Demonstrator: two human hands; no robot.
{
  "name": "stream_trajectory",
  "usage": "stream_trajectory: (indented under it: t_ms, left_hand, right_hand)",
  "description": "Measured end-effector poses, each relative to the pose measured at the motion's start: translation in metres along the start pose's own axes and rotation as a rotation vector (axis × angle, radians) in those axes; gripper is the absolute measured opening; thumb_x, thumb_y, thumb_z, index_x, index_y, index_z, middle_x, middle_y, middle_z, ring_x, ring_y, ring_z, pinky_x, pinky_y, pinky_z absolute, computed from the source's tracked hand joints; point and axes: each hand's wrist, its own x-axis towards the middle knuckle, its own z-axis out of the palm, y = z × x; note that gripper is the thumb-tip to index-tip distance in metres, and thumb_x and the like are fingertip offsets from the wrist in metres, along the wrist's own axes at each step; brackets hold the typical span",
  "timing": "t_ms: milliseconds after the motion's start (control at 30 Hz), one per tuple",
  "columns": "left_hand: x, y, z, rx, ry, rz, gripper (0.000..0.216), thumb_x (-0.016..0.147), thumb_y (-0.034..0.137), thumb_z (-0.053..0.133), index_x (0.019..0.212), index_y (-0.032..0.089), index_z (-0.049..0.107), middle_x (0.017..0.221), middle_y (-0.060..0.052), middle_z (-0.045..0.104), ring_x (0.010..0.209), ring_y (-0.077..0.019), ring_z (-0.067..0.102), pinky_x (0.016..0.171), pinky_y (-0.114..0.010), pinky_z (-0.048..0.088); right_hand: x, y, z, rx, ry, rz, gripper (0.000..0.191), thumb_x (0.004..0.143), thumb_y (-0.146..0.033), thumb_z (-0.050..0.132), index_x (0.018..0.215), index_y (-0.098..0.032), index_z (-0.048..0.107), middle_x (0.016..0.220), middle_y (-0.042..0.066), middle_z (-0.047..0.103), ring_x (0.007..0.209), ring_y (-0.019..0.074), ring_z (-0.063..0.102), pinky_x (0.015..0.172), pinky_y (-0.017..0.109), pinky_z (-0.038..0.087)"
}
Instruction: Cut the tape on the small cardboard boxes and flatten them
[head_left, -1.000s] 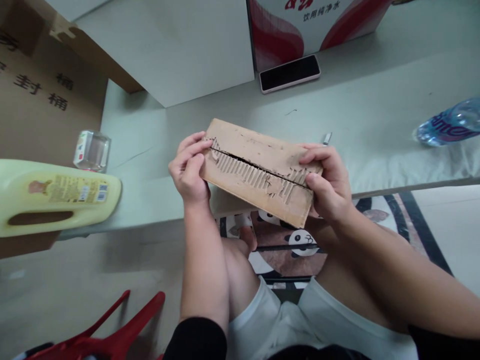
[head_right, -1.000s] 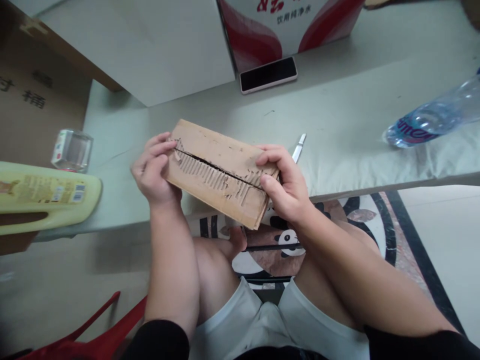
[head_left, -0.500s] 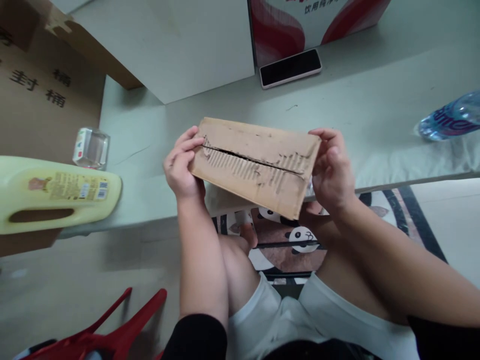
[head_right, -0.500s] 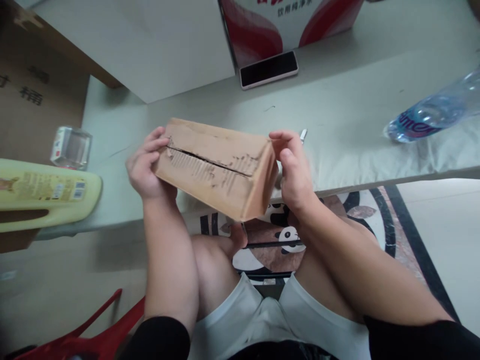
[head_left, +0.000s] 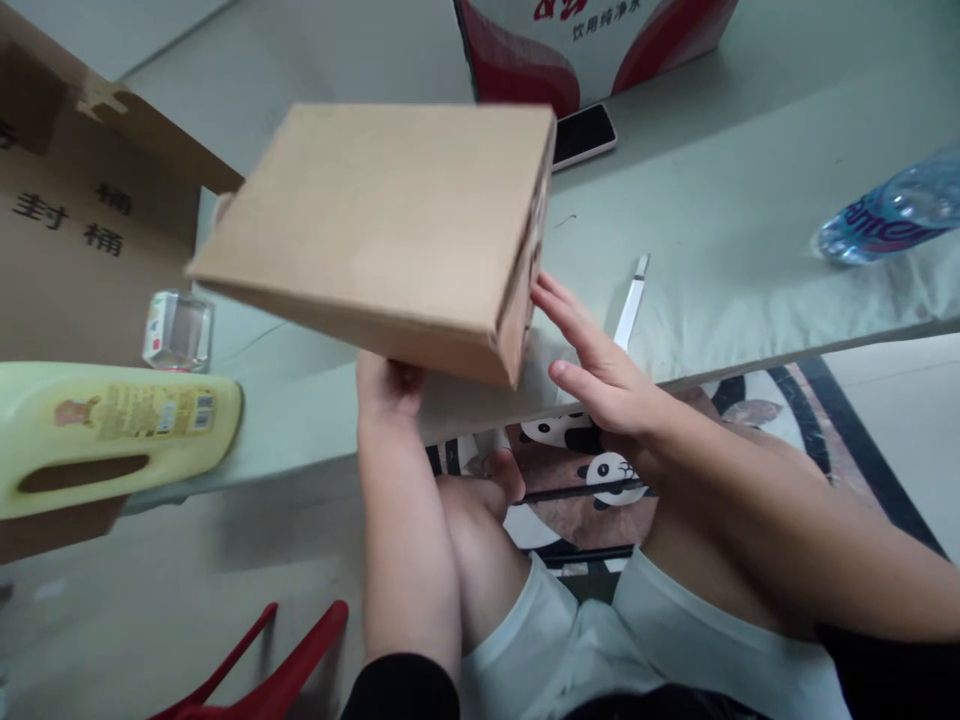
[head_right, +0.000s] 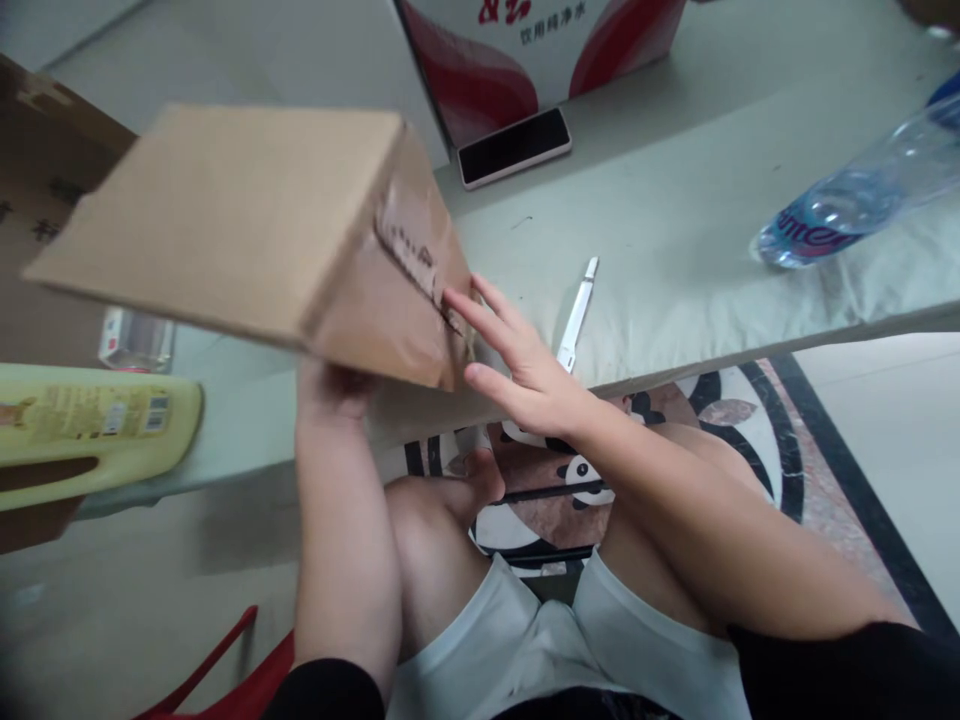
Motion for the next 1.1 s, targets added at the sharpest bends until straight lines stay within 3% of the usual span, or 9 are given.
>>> stream_trajectory:
  t_ms: [133,300,400,500,600,733,867,967,1100]
  left_hand:
    - [-0.004,0.001,0.011,-0.1,-0.066,-0.139,0.033,0.082,0.047,0.064,0.1,0.02,0.07,0.114,-0.009,0.074,0.115,-0.0238,0.068,0.087,-0.03,0.061]
    - [-0.017,0.004,0.013,0.201,-0.25,-0.3,0.079,0.083,0.083,0.036,0.105,0.016,0.071,0.083,-0.014,0.075,0.069,-0.0236,0.073,0.039,-0.023,0.044]
    - [-0.025,0.006,0.013,0.445,-0.427,-0.416,0.071,0.085,0.078,0.042,0.097,0.015,0.072,0.069,-0.011,0.072,0.041,-0.0145,0.059,0.03,-0.02,0.02]
    - [-0.027,0.005,0.012,0.669,-0.617,-0.476,0.049,0.082,0.062,0.061,0.077,0.014,0.071,0.065,-0.01,0.072,0.037,-0.009,0.05,0.033,-0.02,0.027]
    - [-0.021,0.001,0.011,0.752,-0.348,-0.209,0.03,0.079,0.043,0.07,0.067,0.016,0.066,0.062,-0.005,0.068,0.046,-0.0105,0.055,0.04,-0.022,0.039]
    - [-0.021,0.007,0.015,0.537,0.097,0.683,0.019,0.085,0.036,0.064,0.093,0.02,0.069,0.09,-0.003,0.073,0.084,-0.017,0.07,0.07,-0.033,0.058]
    - [-0.045,0.02,0.033,0.461,-0.21,1.149,0.022,0.095,0.027,0.053,0.108,0.021,0.069,0.111,-0.002,0.073,0.115,-0.0191,0.066,0.108,-0.047,0.051]
    - [-0.064,0.02,0.045,0.617,-0.391,1.192,0.031,0.095,0.03,0.049,0.114,0.023,0.071,0.12,-0.004,0.073,0.123,-0.0233,0.062,0.113,-0.05,0.045]
    - [-0.073,0.008,0.051,0.808,-0.371,1.131,0.029,0.094,0.029,0.048,0.106,0.025,0.074,0.113,-0.003,0.076,0.117,-0.0247,0.065,0.117,-0.051,0.035]
  right_hand:
    - [0.0,-0.001,-0.004,-0.112,0.085,-0.082,0.063,0.094,-0.057,0.051,0.153,-0.036,0.039,0.167,0.002,0.022,0.158,0.0304,0.015,0.13,0.056,0.014]
    - [0.0,0.0,-0.007,-0.124,0.183,-0.132,0.054,0.095,-0.052,0.05,0.147,-0.038,0.044,0.158,0.002,0.036,0.153,0.0299,0.027,0.128,0.055,0.023]
    - [-0.001,0.002,-0.007,-0.062,0.279,-0.103,0.052,0.095,-0.053,0.049,0.143,-0.036,0.043,0.147,0.004,0.048,0.142,0.0298,0.044,0.121,0.053,0.037]
    - [-0.001,0.001,-0.008,0.005,0.397,-0.065,0.04,0.095,-0.054,0.047,0.127,-0.032,0.053,0.135,0.006,0.056,0.129,0.0293,0.055,0.112,0.051,0.045]
    - [-0.001,-0.003,-0.009,0.013,0.381,-0.074,0.028,0.095,-0.048,0.053,0.114,-0.028,0.058,0.129,0.007,0.059,0.128,0.0275,0.055,0.111,0.049,0.044]
    - [-0.001,-0.008,-0.009,-0.034,0.289,-0.122,0.028,0.093,-0.044,0.057,0.116,-0.027,0.058,0.13,0.008,0.059,0.132,0.0266,0.052,0.113,0.048,0.042]
    - [-0.001,-0.008,-0.01,-0.008,0.287,-0.127,0.028,0.093,-0.042,0.058,0.116,-0.027,0.058,0.129,0.009,0.058,0.131,0.0254,0.053,0.112,0.046,0.043]
    - [-0.001,-0.007,-0.01,-0.022,0.294,-0.09,0.031,0.093,-0.047,0.056,0.116,-0.027,0.057,0.13,0.009,0.058,0.13,0.0258,0.053,0.11,0.047,0.044]
    - [-0.001,-0.008,-0.01,-0.068,0.295,-0.048,0.033,0.093,-0.05,0.054,0.115,-0.027,0.057,0.129,0.009,0.059,0.13,0.0259,0.053,0.111,0.047,0.044]
